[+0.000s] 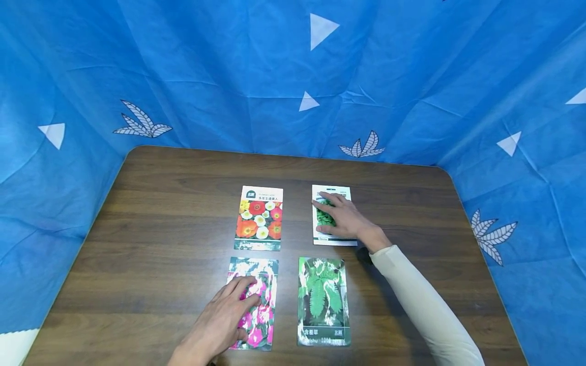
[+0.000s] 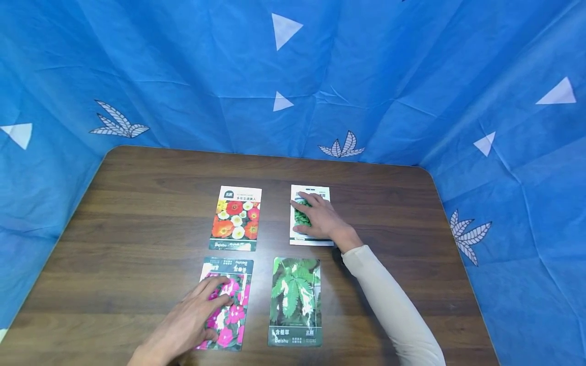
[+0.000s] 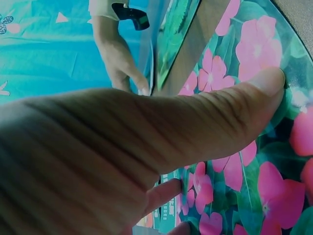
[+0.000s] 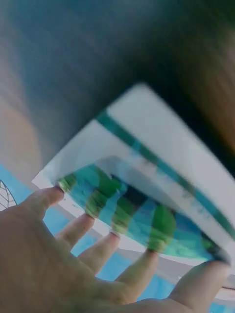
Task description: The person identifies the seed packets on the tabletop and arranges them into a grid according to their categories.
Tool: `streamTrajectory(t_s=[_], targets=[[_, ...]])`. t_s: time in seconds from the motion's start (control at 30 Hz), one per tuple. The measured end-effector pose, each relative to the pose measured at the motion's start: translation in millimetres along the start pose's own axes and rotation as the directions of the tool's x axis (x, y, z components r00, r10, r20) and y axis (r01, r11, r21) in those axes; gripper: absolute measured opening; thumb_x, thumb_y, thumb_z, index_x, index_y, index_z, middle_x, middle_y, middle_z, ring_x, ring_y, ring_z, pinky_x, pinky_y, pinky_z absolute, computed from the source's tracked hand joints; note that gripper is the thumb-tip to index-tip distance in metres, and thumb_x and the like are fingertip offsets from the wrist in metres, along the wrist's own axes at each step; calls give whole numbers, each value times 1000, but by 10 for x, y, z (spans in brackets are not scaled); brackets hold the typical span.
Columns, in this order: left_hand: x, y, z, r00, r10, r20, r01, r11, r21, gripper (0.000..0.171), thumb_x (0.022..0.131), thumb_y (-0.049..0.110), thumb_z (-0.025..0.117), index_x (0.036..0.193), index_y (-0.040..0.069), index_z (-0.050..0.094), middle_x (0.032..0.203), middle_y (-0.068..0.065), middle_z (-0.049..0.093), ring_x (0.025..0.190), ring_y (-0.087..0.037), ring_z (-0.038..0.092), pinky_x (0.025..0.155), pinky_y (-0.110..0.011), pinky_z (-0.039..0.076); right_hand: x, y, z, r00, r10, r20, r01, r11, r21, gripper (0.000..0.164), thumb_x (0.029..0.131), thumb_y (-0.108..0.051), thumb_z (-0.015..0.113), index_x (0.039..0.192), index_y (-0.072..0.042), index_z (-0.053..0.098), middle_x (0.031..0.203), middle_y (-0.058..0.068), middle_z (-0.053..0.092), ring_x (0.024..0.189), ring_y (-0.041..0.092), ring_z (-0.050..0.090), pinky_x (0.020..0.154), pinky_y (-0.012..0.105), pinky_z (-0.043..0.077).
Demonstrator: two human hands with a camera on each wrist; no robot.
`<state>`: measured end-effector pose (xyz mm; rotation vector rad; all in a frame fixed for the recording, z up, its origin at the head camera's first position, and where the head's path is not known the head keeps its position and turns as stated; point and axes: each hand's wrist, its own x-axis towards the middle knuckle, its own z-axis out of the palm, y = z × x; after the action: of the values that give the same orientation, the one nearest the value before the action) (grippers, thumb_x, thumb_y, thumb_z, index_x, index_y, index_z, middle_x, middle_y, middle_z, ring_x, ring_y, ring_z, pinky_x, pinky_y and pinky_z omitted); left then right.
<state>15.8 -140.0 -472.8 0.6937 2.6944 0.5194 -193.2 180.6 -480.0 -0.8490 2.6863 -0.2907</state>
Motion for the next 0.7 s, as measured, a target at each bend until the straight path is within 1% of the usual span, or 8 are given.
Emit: streamTrajectory(t_s=[0.2,0.33,0.57,0.7], targets=[[2,-5,-3,1000,0,-5,0,1000,-10,60,57,29,96,110,21,70,140,-7,50,128,-30,44,107,-54,45,54,-83,-6,1000,17,23,-16,1000,-13,77,94,-54,63,157,-22,33,166,12,21,149,43,22,117,66,26],[2,-2,3,1000,-13,3,13,1000,-21,61,56,29,96,111,21,70,140,-8,50,129,-31,43,107,-56,44,73,-139,12,1000,21,13,-21,999,-27,77,93,-55,64,157,-23,34,166,11,23,149,42,24,118,65,27],[-16,8,2,1000,-2,-19,2,1000,-10,63,55,27,97,111,20,70,139,-8,50,127,-31,44,107,-55,45,91,-242,40,1000,27,-6,-27,999,-32,83,92,-56,64,156,-13,34,164,11,26,149,37,26,117,64,29],[-11,16,-8,1000,-4,-1,4,1000,0,64,56,28,97,114,18,70,139,-9,50,128,-33,44,108,-56,44,108,-290,42,999,39,8,-38,998,-49,83,92,-58,63,156,-15,33,165,8,24,149,36,25,116,65,31]])
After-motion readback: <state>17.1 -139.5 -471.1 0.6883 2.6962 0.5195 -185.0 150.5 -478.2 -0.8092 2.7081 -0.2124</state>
